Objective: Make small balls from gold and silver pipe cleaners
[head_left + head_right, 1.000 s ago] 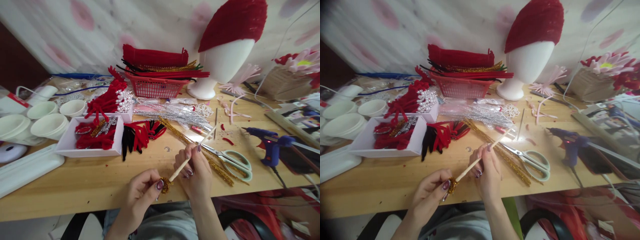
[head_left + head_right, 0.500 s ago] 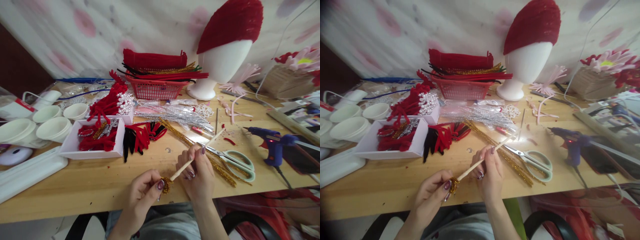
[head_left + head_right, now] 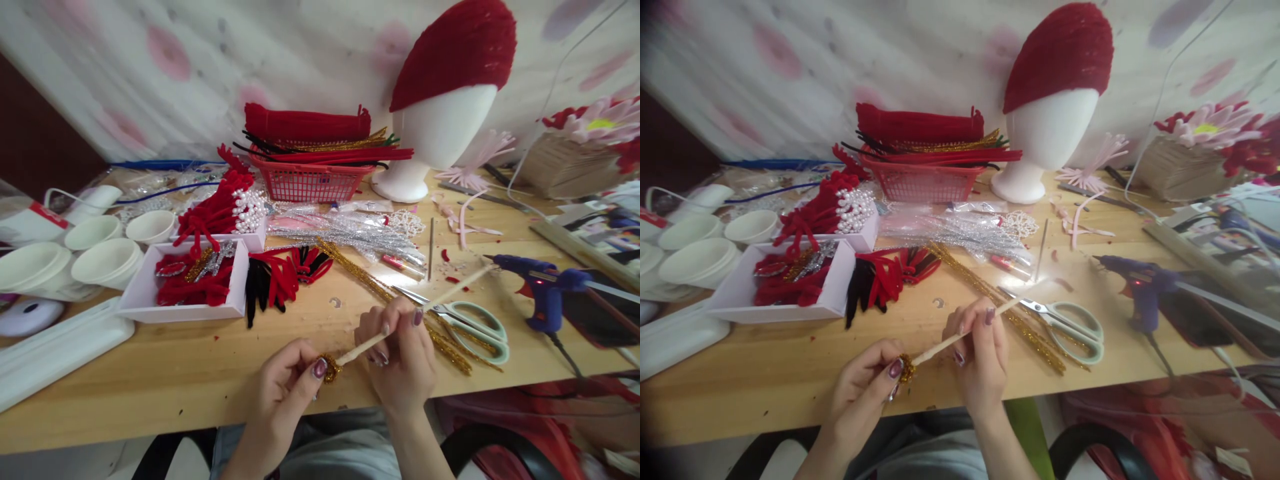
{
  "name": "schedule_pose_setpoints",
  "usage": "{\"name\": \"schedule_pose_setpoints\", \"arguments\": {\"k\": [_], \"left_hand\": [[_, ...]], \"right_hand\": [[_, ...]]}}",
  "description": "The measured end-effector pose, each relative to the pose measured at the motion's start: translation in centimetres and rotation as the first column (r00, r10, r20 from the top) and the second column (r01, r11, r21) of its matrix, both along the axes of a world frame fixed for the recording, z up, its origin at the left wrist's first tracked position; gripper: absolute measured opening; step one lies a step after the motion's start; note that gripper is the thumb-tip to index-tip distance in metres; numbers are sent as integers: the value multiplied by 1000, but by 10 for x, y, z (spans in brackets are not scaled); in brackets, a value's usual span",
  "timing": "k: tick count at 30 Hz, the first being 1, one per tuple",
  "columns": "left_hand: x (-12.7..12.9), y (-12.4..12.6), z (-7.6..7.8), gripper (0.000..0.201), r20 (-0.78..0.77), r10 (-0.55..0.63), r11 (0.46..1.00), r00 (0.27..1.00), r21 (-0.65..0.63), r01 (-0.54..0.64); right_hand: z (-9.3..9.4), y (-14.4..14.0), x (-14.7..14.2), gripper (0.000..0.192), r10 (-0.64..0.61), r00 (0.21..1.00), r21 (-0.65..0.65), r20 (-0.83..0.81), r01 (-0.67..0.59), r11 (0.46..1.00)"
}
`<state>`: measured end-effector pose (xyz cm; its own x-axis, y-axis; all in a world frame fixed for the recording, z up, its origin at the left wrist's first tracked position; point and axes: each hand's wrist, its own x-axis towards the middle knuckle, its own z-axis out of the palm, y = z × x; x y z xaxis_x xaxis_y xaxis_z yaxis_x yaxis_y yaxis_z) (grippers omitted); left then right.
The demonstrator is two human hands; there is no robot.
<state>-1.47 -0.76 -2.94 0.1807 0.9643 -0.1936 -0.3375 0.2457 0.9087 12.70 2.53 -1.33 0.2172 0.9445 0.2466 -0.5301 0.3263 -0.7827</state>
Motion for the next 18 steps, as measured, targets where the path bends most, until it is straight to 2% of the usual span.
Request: {"name": "schedule_pose_setpoints", "arguments": {"k": [7, 12, 15, 18], "left_hand": [[0, 0, 0, 41, -8, 13, 1000, 1000, 11, -13], [0, 0, 1, 42, -6, 7, 1000, 1000, -3, -7], [-1, 0, 1, 42, -11, -8, 1000, 1000, 2, 8], [-1, 0, 1, 41, -15, -20, 1000, 1000, 14, 21]], "right_hand": [[-3, -6, -3, 36, -150, 983, 123, 108, 137, 983], [-3, -4, -5, 37, -336, 935, 150, 115, 318, 936], [-2, -3, -5, 36, -333, 940, 100, 77, 325, 940], [-2, -2, -4, 37, -242, 969, 51, 45, 240, 969]]}}
